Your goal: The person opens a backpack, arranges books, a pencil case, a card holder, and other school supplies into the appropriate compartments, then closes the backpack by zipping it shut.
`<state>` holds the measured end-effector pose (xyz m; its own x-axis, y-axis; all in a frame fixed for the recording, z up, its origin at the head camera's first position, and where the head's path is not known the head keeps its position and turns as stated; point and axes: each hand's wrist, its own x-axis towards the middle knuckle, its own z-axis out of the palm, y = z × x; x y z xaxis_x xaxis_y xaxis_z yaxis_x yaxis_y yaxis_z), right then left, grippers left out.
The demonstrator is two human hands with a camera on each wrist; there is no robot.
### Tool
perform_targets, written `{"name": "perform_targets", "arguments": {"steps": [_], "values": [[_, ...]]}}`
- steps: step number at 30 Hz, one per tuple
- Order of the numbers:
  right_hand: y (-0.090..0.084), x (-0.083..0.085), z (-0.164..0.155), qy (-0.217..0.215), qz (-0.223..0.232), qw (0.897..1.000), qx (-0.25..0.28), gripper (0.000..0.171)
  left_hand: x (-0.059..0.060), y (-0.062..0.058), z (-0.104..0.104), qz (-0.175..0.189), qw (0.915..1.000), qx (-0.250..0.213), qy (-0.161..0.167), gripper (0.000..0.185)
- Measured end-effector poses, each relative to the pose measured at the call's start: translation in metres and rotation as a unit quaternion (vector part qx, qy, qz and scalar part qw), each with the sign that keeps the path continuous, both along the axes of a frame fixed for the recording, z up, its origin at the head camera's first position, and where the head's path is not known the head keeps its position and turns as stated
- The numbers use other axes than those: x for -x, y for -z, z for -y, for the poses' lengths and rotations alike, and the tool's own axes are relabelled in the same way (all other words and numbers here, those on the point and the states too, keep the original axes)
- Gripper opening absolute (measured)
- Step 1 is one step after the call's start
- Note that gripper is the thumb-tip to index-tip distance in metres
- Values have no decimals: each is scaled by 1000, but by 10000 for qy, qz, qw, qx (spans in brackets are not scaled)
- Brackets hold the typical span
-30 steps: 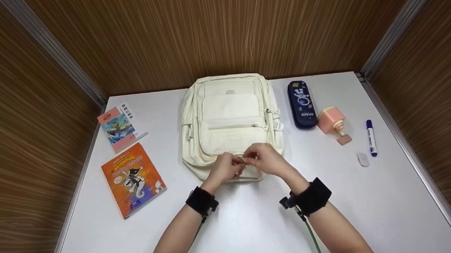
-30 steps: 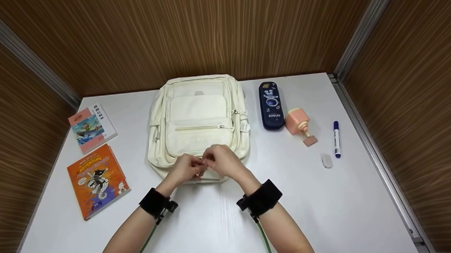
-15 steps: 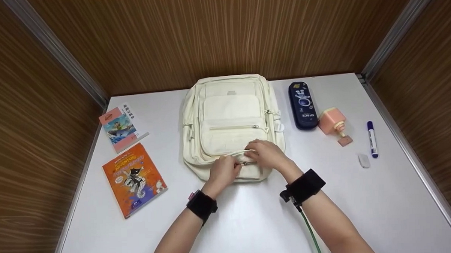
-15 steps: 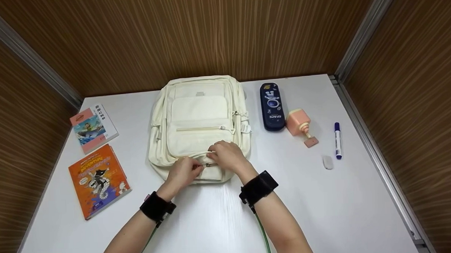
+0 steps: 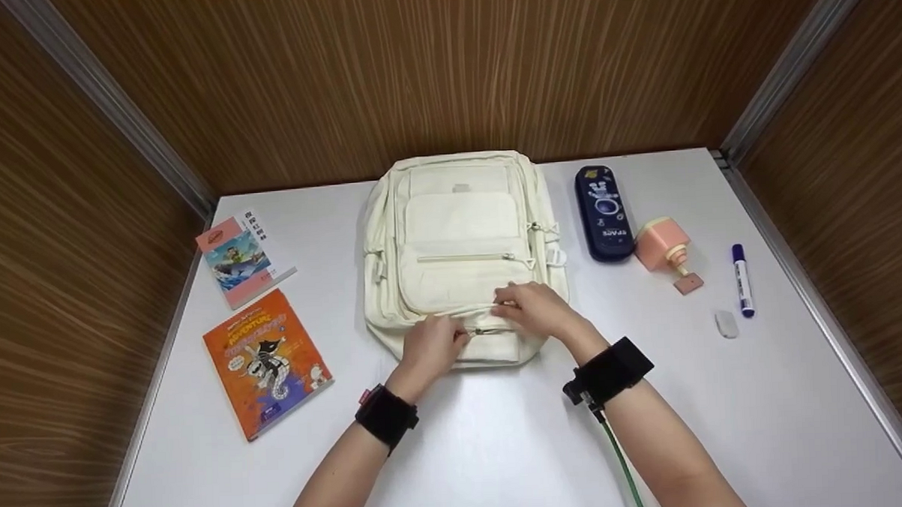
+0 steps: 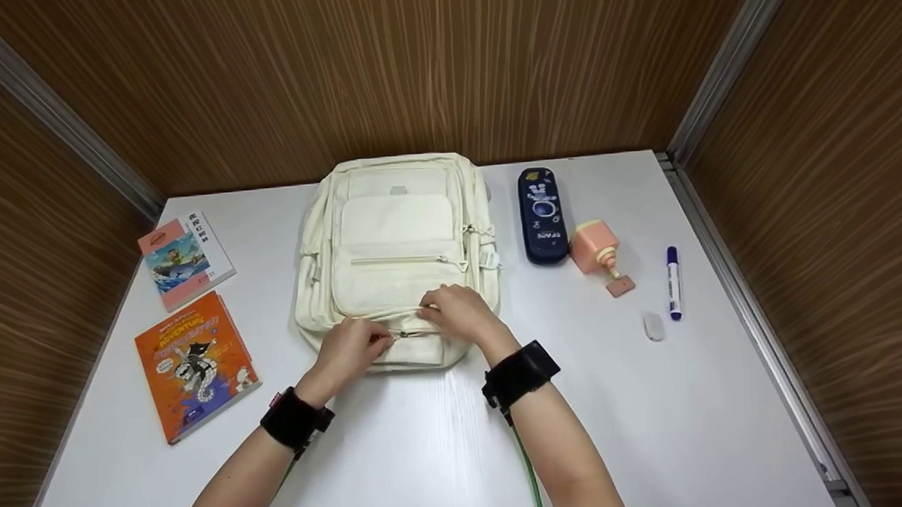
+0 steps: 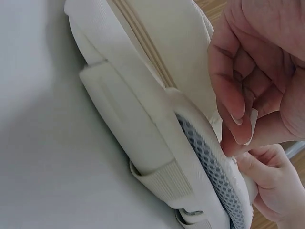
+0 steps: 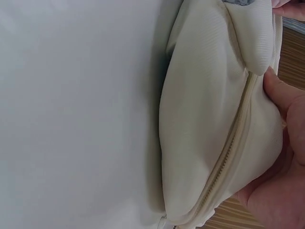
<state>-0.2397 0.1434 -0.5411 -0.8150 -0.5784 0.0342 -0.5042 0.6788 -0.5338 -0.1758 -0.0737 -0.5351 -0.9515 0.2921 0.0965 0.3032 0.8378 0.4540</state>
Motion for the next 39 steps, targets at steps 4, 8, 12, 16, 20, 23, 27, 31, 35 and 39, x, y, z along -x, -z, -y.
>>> {"name": "perform_targets", "arguments": {"steps": [4,8,12,16,20,23,27,31,35,39], "values": [[1,0,-1,11,156,9999,59,20,0,-1,11,58,10000,3,64,16],[1,1,-1,-110,171,9997,111,19,2,-5,24,217,9997,-3,115,8],[0,1,-1,-90,315,9994,101,21,3,-7,37,305,9995,39,94,6],[-1,0,-1,-46,415,9991,65,21,4,-7,46,280,9995,96,109,4],[-1,0,1,-7,459,9988,138,20,6,-8,55,189,9996,188,63,3],[0,0,1,37,466,9987,195,19,8,-9,62,211,9994,277,-21,4],[0,0,1,34,415,9990,165,19,10,-10,72,363,9988,337,-42,4],[0,0,1,-2,318,9994,141,20,12,-15,83,414,9982,411,-119,12],[1,0,-1,54,223,9997,117,19,12,-17,94,499,9970,425,-403,19],[-2,-3,1,97,128,9998,-76,18,6,-14,101,698,9966,322,-305,16]]}}
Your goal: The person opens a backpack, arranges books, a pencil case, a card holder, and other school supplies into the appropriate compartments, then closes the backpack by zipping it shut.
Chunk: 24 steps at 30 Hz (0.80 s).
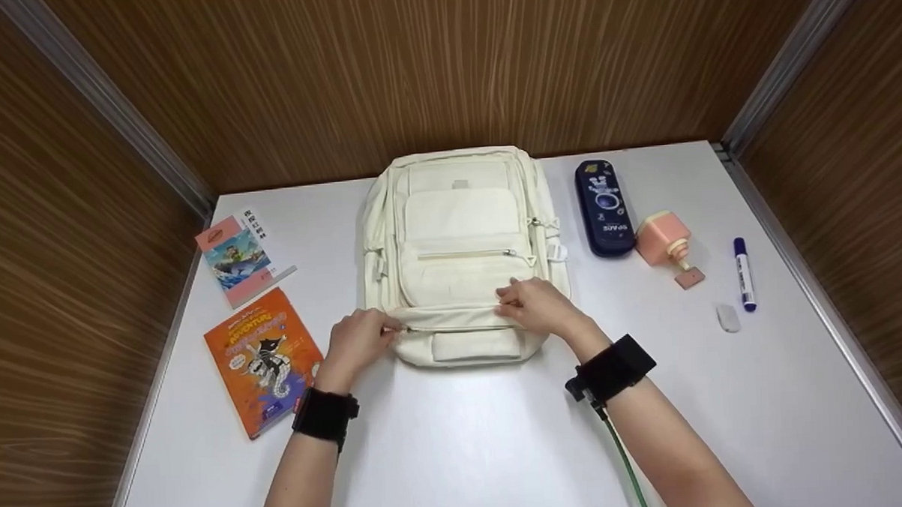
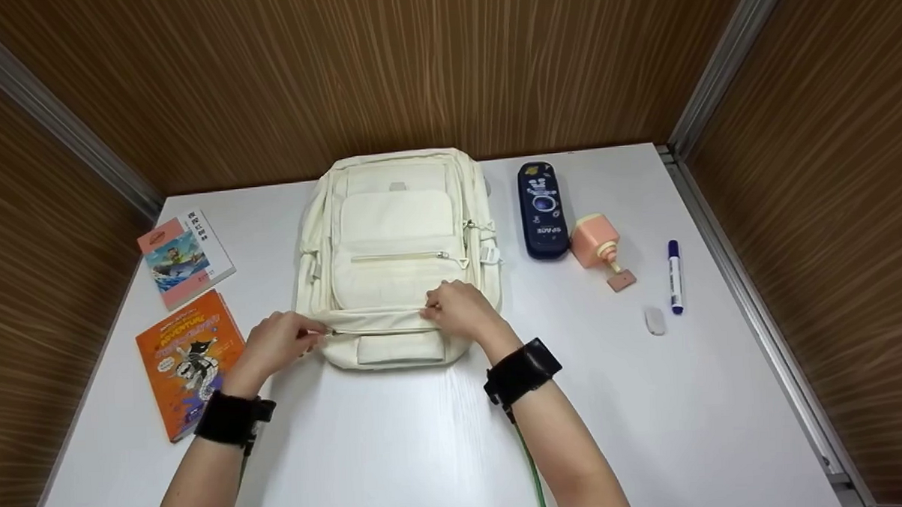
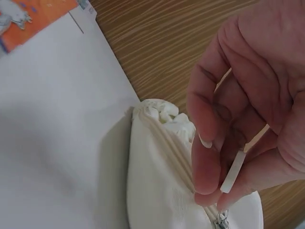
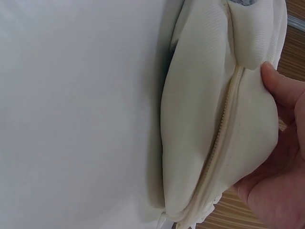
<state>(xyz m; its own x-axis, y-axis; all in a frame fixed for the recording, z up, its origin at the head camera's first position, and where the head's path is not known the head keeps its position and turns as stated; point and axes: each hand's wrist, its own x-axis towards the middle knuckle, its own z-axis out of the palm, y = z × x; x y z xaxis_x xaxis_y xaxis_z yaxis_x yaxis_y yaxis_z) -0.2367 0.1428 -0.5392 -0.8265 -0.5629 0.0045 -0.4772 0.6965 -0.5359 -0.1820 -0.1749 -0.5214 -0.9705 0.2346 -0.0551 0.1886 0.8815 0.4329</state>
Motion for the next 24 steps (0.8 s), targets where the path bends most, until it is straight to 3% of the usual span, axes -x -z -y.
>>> {"name": "perform_targets", "arguments": {"steps": [4,7,15,24], "values": [[-9,-5,5,29,-76,9994,-341,24,-5,7,1,56,9997,-69,238,15],[-15,-9,13,22,-33,9989,-466,21,-8,12,0,-7,9997,-156,213,16],[-11,-12,38,-841,-55,9960,-282,46,-11,20,-7,-190,9981,-588,82,17],[-6,-10,55,-848,-387,9934,-670,38,-11,27,-11,-132,9965,-817,-122,17]]}}
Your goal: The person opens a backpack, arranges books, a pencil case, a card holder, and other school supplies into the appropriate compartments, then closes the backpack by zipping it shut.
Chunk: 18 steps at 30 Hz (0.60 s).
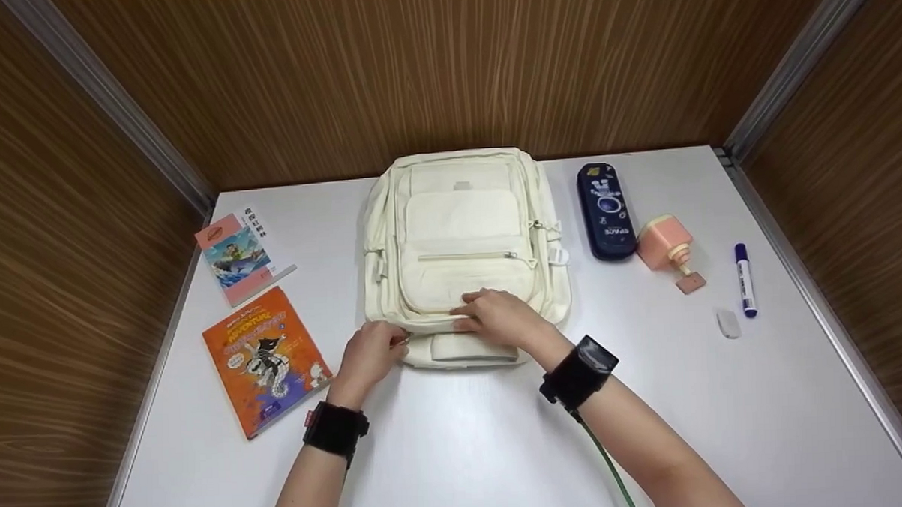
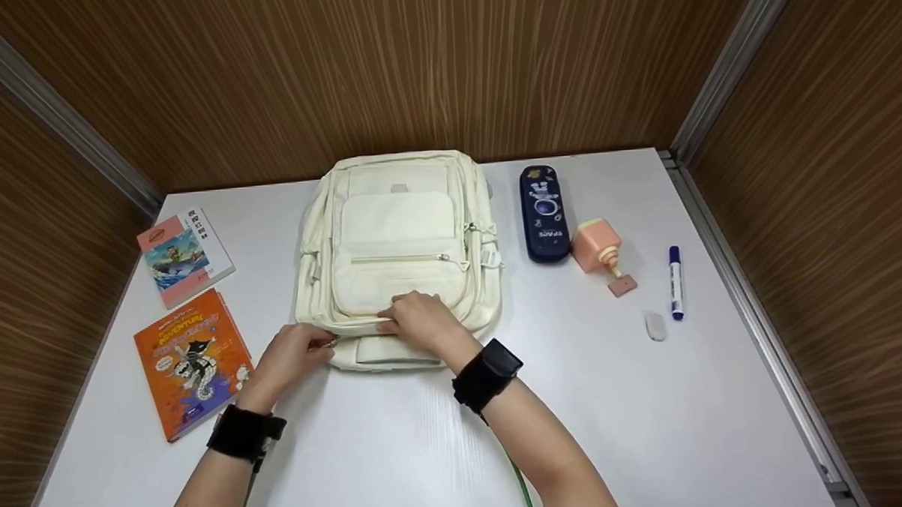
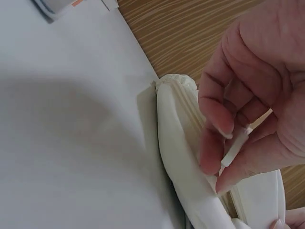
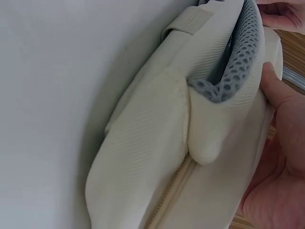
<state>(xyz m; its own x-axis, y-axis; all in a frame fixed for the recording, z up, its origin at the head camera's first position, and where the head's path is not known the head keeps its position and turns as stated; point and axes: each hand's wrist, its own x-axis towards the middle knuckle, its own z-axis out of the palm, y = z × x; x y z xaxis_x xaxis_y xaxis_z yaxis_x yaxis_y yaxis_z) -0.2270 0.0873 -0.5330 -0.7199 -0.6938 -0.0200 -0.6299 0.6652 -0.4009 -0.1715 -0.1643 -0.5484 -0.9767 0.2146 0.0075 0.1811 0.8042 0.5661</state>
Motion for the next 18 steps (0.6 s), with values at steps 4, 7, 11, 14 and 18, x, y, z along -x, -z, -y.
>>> {"name": "perform_targets", "arguments": {"steps": [4,7,11,14,18], "values": [[1,-1,-1,47,-54,10000,-64,36,-1,3,-4,-265,9995,-33,-189,10],[0,-2,-5,159,-53,9998,-62,35,-2,4,-8,-474,9985,65,-254,8],[-1,-2,-12,335,19,9994,-15,35,-3,6,-15,-680,9970,224,-295,8],[-1,-3,-16,376,128,9992,-4,35,-4,9,-21,-803,9958,250,-357,8],[-1,-4,-19,460,260,9986,7,35,-7,15,-29,-1043,9927,321,-523,6]]}}
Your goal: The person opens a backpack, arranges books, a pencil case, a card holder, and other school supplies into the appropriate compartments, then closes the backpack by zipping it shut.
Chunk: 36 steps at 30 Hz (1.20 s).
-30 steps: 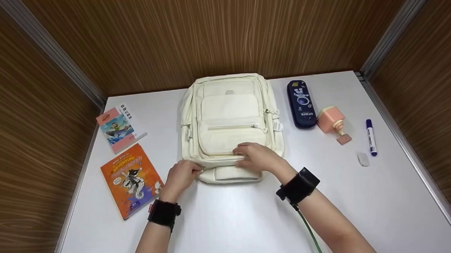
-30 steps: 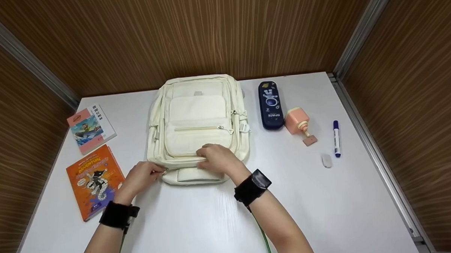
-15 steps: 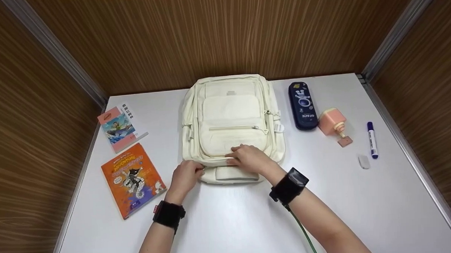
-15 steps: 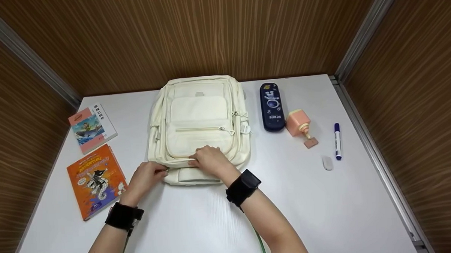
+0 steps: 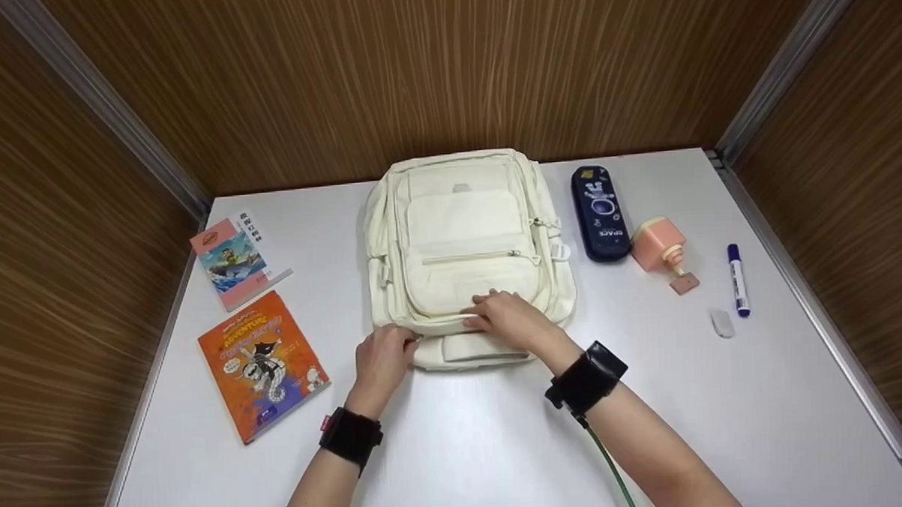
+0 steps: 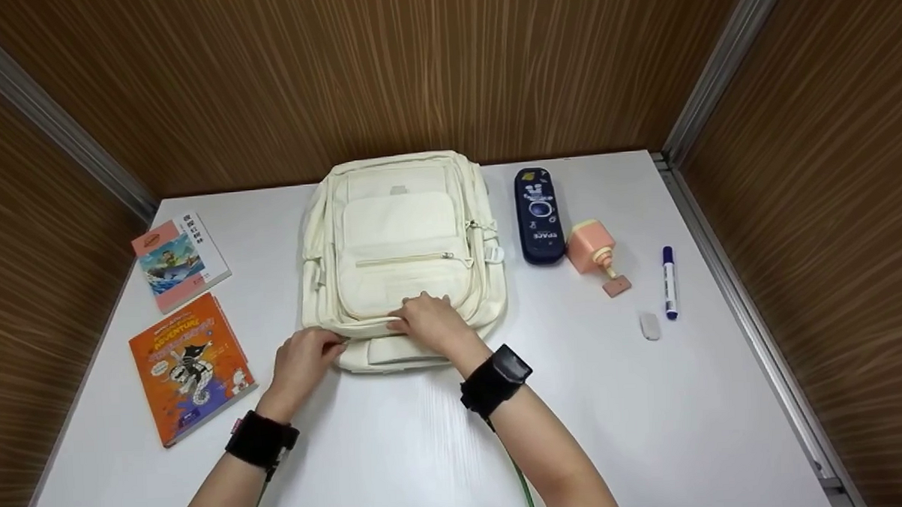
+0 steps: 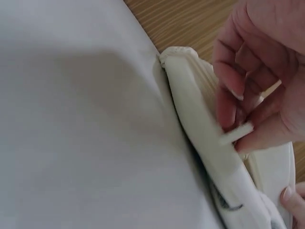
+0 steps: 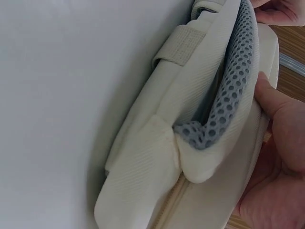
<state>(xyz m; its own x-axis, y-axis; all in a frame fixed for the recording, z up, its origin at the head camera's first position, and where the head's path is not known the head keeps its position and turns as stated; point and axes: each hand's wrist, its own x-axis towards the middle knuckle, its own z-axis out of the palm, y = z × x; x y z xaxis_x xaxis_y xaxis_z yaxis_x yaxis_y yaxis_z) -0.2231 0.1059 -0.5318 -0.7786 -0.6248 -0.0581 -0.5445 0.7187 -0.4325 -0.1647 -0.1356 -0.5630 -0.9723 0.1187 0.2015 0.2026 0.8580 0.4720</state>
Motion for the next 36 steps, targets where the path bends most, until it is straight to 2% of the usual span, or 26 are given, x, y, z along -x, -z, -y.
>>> {"name": "perform_targets", "arguments": {"steps": [6,11,16,26,36], "values": [[1,0,0,94,44,9999,83,35,-5,3,-3,-201,9996,-5,-212,2],[3,3,1,40,39,9998,190,36,-5,-6,5,-3,9992,33,-389,2],[3,3,0,82,83,9997,237,36,-2,-16,13,176,9984,257,-477,8],[2,1,-1,242,189,9993,225,39,0,-21,27,219,9970,490,-556,17],[3,1,-2,57,126,9994,318,37,7,-24,46,262,9944,670,-780,8]]}}
